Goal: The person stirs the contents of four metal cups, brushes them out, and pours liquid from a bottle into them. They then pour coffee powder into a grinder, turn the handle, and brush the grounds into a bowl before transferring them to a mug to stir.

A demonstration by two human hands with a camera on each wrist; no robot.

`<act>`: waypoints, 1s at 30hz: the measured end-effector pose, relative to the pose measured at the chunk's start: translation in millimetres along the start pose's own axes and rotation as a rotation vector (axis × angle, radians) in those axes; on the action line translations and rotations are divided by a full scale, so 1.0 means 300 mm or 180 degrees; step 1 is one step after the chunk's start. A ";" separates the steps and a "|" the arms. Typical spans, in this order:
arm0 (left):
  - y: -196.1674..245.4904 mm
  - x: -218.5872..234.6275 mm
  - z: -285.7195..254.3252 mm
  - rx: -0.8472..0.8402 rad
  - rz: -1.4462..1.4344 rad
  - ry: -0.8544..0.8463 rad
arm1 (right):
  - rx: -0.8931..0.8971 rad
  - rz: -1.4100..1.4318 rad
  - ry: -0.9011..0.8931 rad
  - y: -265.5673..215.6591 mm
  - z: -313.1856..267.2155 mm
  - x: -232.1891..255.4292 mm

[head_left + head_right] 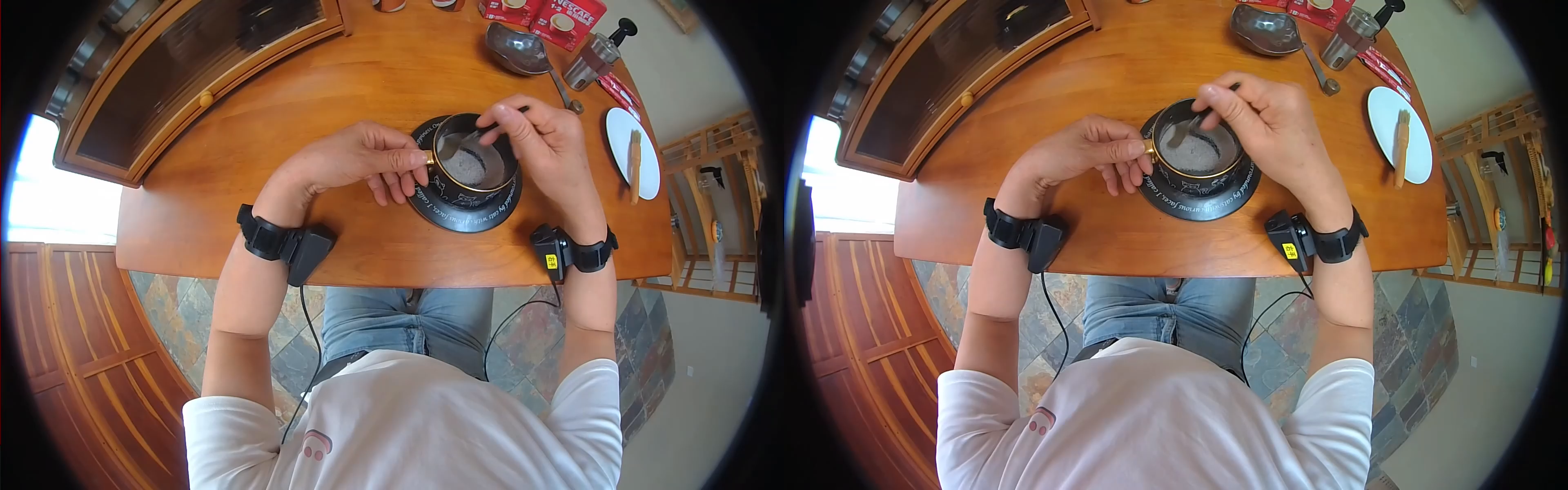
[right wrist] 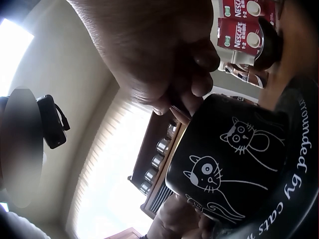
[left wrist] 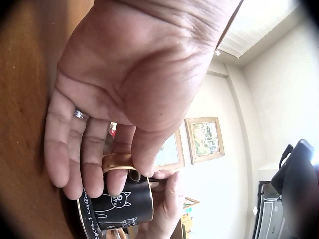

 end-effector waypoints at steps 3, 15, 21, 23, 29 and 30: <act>-0.004 0.001 0.002 0.0009 -0.0014 -0.0020 | -0.0744 0.0765 -0.0452 0.023 -0.010 -0.038; -0.004 -0.001 0.002 0.0011 -0.0013 -0.0031 | 0.0060 -0.0421 0.0016 -0.019 0.006 0.021; -0.012 0.001 0.005 -0.0009 -0.0002 -0.0036 | -0.0738 0.0730 -0.0635 0.007 -0.012 -0.038; -0.010 0.001 0.004 -0.0013 0.0011 -0.0034 | -0.0870 0.0574 -0.0563 0.023 -0.013 -0.002; 0.004 -0.001 0.000 -0.0014 0.0018 -0.0016 | 0.0182 -0.0707 -0.0044 -0.037 0.005 0.039; 0.003 0.000 0.000 -0.0006 0.0017 -0.0014 | 0.0184 -0.0708 -0.0046 -0.034 0.004 0.029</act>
Point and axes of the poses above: each hand's wrist, its own z-axis towards the middle knuckle, its own x-axis out of the back of the hand, y = z × x, the point moved 8 cm from there along z, towards the middle knuckle, and after that the axes turned 15 degrees about z, right-handed, at the moved point
